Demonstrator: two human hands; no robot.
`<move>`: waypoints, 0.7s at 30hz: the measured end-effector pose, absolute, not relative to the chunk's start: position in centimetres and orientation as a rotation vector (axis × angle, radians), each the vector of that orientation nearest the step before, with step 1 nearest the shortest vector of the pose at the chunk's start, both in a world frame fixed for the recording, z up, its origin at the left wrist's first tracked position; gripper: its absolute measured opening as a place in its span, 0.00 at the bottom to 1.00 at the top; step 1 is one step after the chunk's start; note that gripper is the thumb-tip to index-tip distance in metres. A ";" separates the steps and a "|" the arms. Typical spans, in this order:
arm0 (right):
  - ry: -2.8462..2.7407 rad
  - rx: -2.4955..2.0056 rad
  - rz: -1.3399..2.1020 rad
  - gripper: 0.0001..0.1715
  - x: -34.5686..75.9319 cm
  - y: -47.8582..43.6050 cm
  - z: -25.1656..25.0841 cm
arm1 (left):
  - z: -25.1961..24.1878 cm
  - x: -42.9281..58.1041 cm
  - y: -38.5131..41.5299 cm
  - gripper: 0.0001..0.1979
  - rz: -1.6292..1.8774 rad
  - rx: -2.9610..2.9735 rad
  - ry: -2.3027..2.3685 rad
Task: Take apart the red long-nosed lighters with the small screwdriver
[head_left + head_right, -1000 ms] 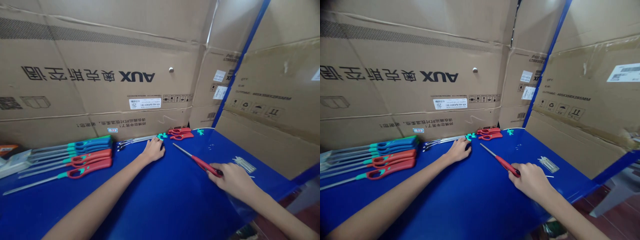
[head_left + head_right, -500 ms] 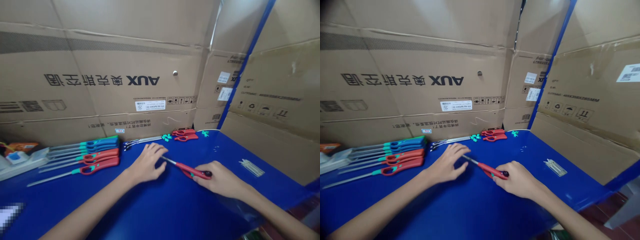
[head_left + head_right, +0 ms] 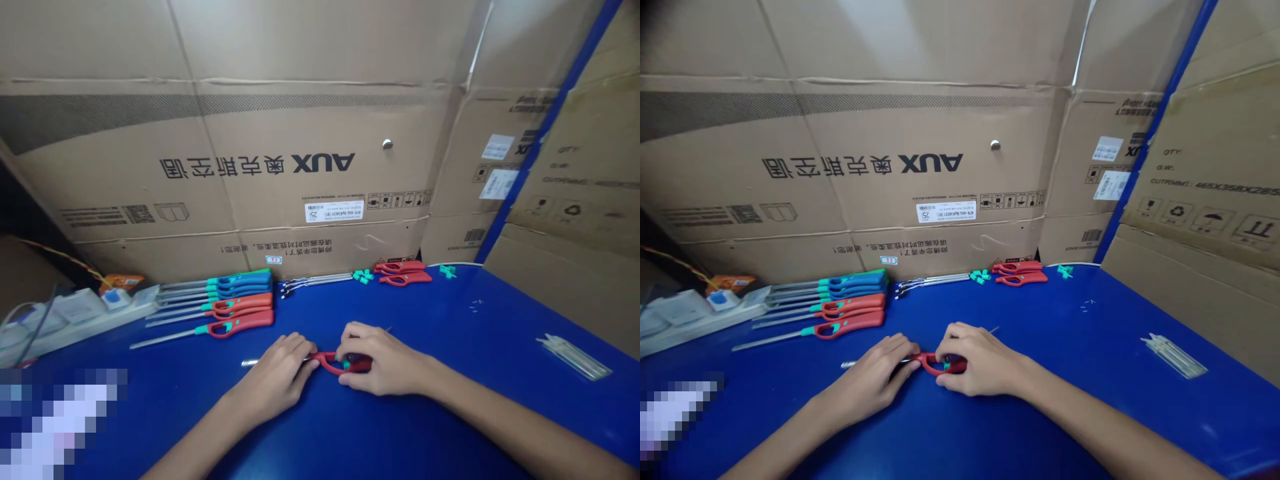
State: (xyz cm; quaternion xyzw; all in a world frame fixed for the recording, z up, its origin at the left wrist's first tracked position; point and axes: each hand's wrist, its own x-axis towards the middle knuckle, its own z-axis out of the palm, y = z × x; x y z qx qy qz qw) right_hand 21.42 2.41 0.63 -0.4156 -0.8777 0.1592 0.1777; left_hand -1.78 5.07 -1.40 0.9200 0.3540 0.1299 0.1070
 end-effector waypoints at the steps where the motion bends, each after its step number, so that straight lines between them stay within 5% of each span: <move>1: -2.470 -1.163 0.422 0.12 21.3 2.1 0.2 | -1.4 -1.8 5.0 0.10 0.379 2.694 1.046; 12: -2.566 -0.982 -0.028 0.11 19.6 0.6 -1.7 | -2.1 -1.9 4.9 0.07 0.374 2.588 1.098; 21: -2.383 -1.555 0.081 0.12 23.9 3.4 0.6 | -1.0 -2.4 5.1 0.05 0.339 2.489 1.074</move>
